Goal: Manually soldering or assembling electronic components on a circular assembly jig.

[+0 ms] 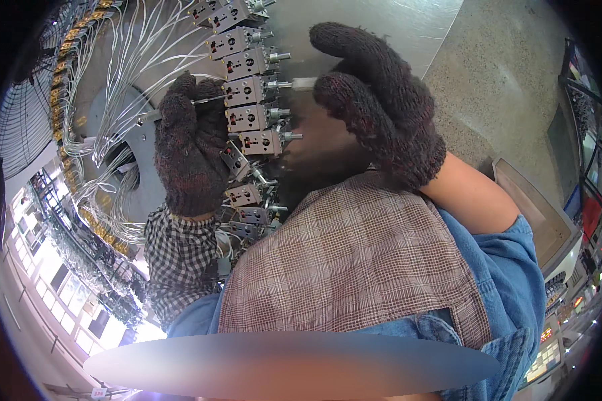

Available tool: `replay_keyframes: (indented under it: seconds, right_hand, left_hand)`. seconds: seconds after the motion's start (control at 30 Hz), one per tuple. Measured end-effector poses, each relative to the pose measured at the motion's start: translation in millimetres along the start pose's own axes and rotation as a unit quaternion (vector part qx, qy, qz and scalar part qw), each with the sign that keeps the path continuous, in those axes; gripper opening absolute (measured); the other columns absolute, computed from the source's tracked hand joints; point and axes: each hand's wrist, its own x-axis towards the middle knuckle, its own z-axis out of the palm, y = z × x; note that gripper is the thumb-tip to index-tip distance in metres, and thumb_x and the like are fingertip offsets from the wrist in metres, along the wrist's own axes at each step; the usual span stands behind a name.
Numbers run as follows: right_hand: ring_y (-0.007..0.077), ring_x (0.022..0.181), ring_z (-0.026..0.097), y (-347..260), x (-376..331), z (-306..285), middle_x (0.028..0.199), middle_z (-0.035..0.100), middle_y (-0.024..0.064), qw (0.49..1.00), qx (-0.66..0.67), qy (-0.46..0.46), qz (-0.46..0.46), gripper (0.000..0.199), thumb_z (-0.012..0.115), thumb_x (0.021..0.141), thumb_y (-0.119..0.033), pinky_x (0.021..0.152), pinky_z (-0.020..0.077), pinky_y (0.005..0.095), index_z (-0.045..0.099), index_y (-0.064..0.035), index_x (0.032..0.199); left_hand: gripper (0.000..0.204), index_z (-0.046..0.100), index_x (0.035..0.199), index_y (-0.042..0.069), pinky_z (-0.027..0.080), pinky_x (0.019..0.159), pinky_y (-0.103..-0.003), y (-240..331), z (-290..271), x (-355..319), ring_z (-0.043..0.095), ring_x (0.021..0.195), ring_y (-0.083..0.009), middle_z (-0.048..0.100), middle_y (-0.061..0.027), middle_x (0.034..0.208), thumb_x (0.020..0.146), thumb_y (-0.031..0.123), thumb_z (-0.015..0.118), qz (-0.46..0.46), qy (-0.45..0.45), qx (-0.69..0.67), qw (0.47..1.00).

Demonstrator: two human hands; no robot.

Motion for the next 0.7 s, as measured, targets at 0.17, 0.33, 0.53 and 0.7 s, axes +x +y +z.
replay_keyframes:
  seconds: [0.17, 0.33, 0.53, 0.7]
  right_hand:
    - [0.0089, 0.067, 0.055, -1, 1, 1, 0.084, 0.059, 0.0059, 0.998, 0.046, 0.0, 0.042, 0.04, 0.057, 0.083, -0.017, 0.058, 0.0455, 0.0215, 0.046, -0.0063, 0.12]
    - [0.0103, 0.075, 0.057, 4, 2, 3, 0.093, 0.059, 0.0077, 0.996, -0.043, 0.007, -0.073, 0.042, 0.059, 0.082, -0.018, 0.066, 0.0478, 0.0231, 0.046, -0.0067, 0.12]
    - [0.0118, 0.074, 0.058, -2, 6, 4, 0.09, 0.059, 0.0059, 0.999, 0.005, 0.015, -0.029, 0.038, 0.06, 0.081, -0.02, 0.063, 0.0486, 0.0235, 0.05, -0.0084, 0.116]
    - [0.0095, 0.062, 0.057, -7, 2, 4, 0.08, 0.059, 0.0048, 0.984, 0.103, 0.024, 0.145, 0.034, 0.056, 0.084, -0.028, 0.052, 0.0461, 0.0224, 0.054, -0.0074, 0.11]
  left_hand:
    - [0.033, 0.046, 0.11, 0.0, 0.054, 0.071, -0.038, 4, 13, -3, 0.059, 0.09, -0.0274, 0.055, -0.0191, 0.102, 0.089, 0.026, 0.045, 0.012, 0.041, 0.003, 0.999]
    - [0.032, 0.047, 0.108, 0.001, 0.054, 0.069, -0.037, 5, 14, -5, 0.059, 0.087, -0.0281, 0.056, -0.0192, 0.099, 0.09, 0.027, 0.044, -0.002, 0.045, -0.038, 0.998]
    - [0.032, 0.046, 0.111, -0.001, 0.054, 0.068, -0.036, 4, 11, 1, 0.06, 0.086, -0.0265, 0.057, -0.0182, 0.098, 0.09, 0.023, 0.042, -0.011, 0.027, -0.02, 0.999]
    - [0.036, 0.039, 0.119, -0.002, 0.049, 0.079, -0.032, 3, 4, -7, 0.056, 0.096, -0.0241, 0.053, -0.0167, 0.108, 0.09, 0.018, 0.041, 0.057, 0.033, 0.383, 0.921]
